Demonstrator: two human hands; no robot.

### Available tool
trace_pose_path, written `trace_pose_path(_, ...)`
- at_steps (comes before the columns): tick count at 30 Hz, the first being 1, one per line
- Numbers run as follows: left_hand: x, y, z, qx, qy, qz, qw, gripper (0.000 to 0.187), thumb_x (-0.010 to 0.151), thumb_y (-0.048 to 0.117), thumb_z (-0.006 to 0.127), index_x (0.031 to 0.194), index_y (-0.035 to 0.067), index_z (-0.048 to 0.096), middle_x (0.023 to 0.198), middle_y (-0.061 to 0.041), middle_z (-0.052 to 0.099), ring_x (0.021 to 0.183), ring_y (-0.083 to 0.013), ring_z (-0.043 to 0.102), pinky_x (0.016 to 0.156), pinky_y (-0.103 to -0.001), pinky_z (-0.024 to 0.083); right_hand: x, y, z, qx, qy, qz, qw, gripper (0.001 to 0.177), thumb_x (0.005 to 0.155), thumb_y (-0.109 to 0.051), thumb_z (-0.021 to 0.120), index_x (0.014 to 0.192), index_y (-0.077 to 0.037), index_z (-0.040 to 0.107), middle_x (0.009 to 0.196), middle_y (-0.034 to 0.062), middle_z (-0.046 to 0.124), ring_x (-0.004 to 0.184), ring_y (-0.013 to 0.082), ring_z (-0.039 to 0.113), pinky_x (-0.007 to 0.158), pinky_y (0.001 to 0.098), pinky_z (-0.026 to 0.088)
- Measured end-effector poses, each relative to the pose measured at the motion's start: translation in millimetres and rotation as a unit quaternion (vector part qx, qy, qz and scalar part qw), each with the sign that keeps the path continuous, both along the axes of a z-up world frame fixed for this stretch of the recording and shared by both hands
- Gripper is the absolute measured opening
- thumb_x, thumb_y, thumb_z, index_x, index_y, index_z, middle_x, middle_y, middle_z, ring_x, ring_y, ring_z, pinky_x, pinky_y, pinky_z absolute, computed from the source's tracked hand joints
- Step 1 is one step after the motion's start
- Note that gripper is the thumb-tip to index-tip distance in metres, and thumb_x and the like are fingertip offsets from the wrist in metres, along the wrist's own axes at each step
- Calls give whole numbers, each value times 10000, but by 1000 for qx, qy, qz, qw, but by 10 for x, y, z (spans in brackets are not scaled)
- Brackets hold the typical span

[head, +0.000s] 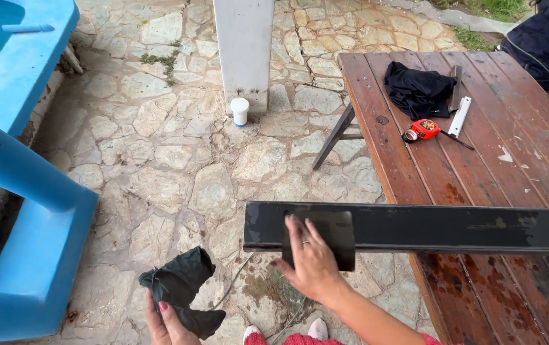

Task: Sanding and cleaning a long metal beam using sandpaper and a wet cloth.

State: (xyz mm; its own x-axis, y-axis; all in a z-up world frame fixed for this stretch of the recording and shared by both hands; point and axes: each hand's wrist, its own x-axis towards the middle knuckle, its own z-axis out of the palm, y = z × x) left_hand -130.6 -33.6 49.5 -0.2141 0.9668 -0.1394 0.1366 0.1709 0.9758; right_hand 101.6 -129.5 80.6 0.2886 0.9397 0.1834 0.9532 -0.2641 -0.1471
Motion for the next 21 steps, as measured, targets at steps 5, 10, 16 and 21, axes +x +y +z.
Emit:
trace_pose_path(5, 4, -102, 308, 20, -90, 47, 995, 454, 1086, 294, 447, 1522, 173, 483, 1488, -208, 546, 1351, -340, 558, 1073, -371, 478, 64, -81, 123, -26, 39, -31, 998, 998, 946, -714, -47, 1526, 98, -24, 1588, 277, 219, 1472, 355, 260, 1267, 421, 95)
trace_pose_path(10, 54, -24, 493, 126, -56, 83, 987, 472, 1123, 345, 437, 1540, 124, 458, 1481, -242, 538, 1331, -414, 552, 1072, -428, 474, 489, -397, 80, -19, 56, -102, 993, 922, 956, -671, 64, 1549, 34, 19, 1503, 171, 449, 1426, 434, 326, 1245, 482, 184)
trace_pose_path(16, 462, -172, 1119, 207, -148, 12, 967, 463, 1130, 284, 414, 1576, 169, 369, 1576, -276, 450, 1217, -435, 554, 976, -459, 519, 392, -563, 148, 17, 115, -55, 992, 851, 989, -632, 83, 1550, 8, 51, 1624, 179, 186, 1493, 268, 204, 1257, 431, 14)
trace_pose_path(21, 1051, -706, 1227, 224, -118, -192, 948, 558, 1026, 218, 458, 1555, 47, 408, 1531, -133, 535, 754, -112, 592, 723, -223, 486, 540, -887, 464, 243, 623, -117, 735, 801, 947, -581, 287, 1557, -73, 179, 1655, 149, 208, 1506, 286, 272, 1230, 428, 239)
